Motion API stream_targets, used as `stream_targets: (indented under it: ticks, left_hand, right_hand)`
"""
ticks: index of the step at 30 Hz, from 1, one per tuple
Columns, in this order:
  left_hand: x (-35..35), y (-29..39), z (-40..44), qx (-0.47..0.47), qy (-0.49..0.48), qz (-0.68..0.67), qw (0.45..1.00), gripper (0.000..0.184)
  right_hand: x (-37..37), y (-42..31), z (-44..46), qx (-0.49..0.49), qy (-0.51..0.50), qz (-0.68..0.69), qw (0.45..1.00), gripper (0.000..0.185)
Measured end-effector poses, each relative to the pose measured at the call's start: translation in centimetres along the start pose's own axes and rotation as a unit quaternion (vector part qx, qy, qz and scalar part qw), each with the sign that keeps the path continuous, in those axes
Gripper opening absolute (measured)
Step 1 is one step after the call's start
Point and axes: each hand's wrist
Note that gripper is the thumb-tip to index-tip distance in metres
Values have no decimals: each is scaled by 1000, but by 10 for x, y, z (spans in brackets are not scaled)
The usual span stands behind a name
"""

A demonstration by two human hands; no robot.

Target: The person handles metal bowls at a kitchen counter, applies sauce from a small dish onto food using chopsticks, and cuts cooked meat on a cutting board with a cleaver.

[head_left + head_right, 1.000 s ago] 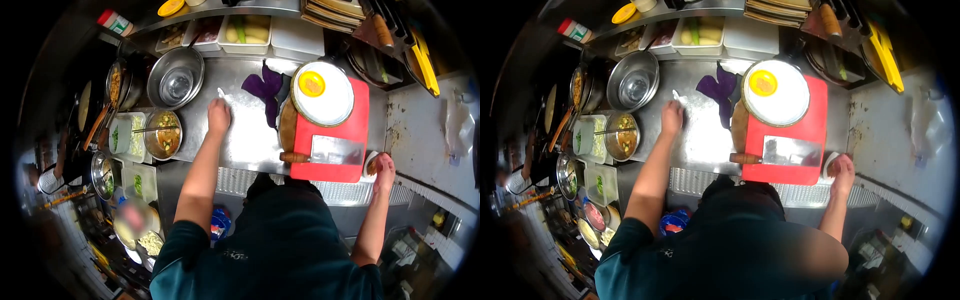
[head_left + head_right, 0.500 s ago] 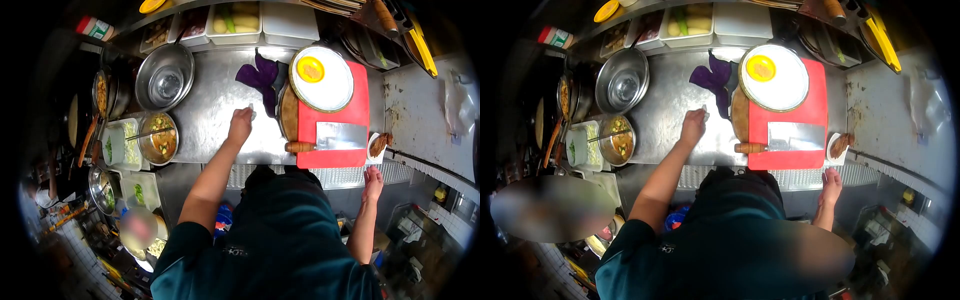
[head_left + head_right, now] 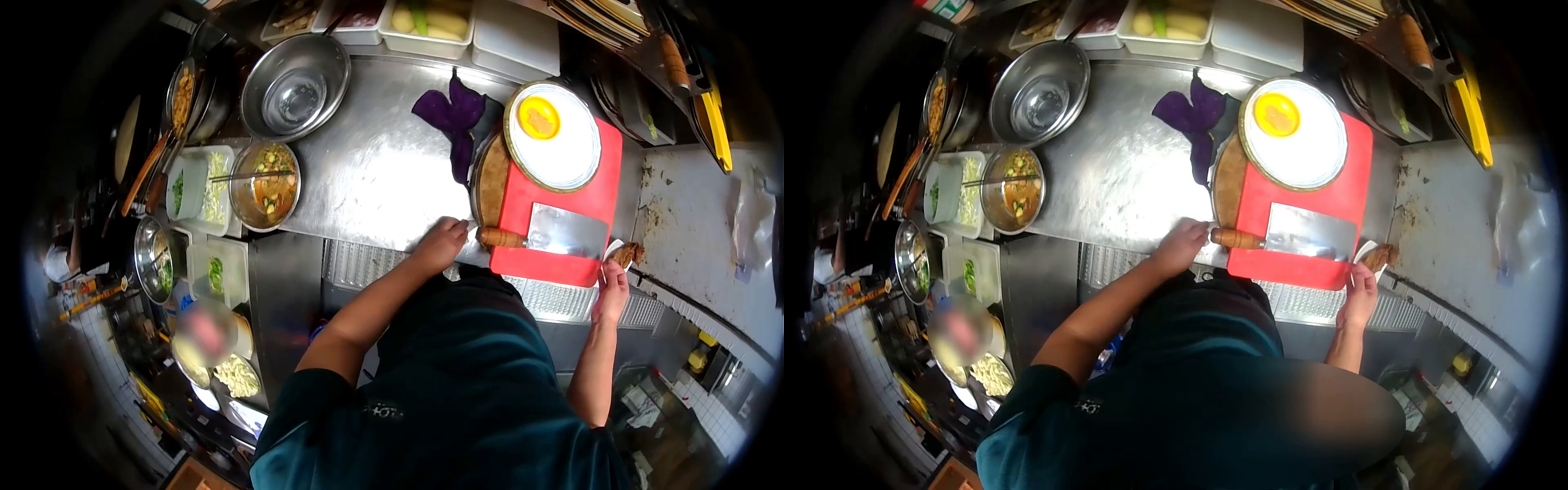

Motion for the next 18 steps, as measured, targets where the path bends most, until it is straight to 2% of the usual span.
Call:
stream_targets:
  ticks: [3,6,8,10,13,16,18]
  left_hand:
    - [12,6,-19,118,-105,-69,985,31]
    - [18,-14,-58,179,-72,-91,977,41]
    - [27,-36,-91,174,39,18,984,42]
    - [35,-64,-124,185,102,137,968,42]
    - [55,-76,-150,292,148,144,934,38]
    - [52,-81,-186,397,206,143,883,29]
    - [56,-66,-215,457,249,118,846,17]
  right_hand:
    - [0,0,13,1,-24,10,1000,20]
    - [-8,-4,27,8,-28,1,1000,20]
    - [-8,-1,37,14,-32,-4,999,19]
    - [-15,-3,42,11,-35,5,999,19]
    - [-16,-1,57,-8,-69,18,997,18]
    - [-28,-2,64,15,-74,28,997,18]
    - [-26,2,74,30,-72,13,997,18]
Point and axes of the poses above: each hand's wrist, its own z-axis towards the middle knuckle, its own x-axis out of the back of the hand, y = z × x, and after that the axes turned 15 degrees about x, right-handed
